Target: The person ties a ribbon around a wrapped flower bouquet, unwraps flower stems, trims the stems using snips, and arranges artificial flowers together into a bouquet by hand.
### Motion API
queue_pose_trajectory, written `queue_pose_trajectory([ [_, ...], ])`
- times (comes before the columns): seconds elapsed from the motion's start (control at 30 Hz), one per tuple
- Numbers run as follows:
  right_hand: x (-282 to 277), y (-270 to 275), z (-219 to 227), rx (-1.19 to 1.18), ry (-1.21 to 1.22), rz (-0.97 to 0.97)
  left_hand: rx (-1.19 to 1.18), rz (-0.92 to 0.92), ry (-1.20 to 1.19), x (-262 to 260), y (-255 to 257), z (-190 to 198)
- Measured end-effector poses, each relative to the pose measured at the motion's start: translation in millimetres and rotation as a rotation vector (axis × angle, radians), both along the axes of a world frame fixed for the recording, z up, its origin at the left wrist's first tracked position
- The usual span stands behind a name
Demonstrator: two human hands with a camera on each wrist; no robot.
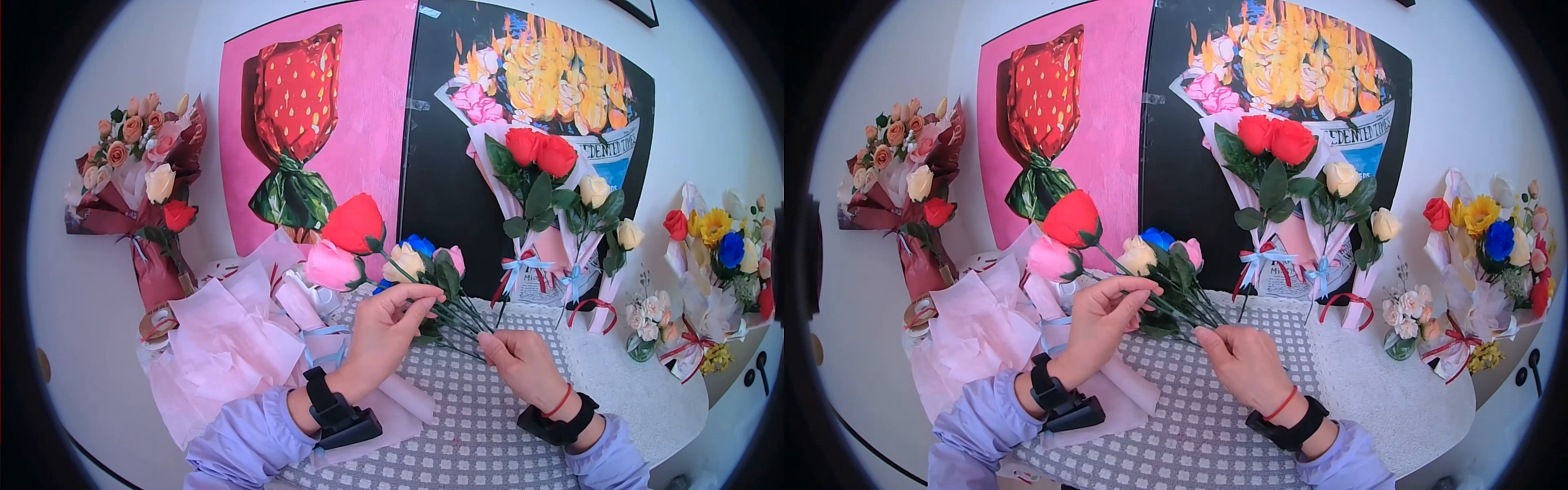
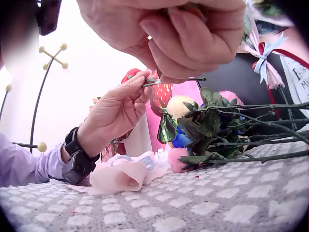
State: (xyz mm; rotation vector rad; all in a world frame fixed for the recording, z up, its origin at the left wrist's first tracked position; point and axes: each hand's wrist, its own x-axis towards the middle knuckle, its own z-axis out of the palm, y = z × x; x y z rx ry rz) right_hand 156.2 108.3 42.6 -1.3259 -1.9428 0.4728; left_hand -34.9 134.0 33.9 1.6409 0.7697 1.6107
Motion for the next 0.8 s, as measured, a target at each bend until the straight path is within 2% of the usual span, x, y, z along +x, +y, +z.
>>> queue_pose_trajectory([
  [0.8,-1.3,-3.0,2.8,0.057,-0.041,-0.015,-0.046,-0.063,-0.039,-0.3,2.2,-0.6],
])
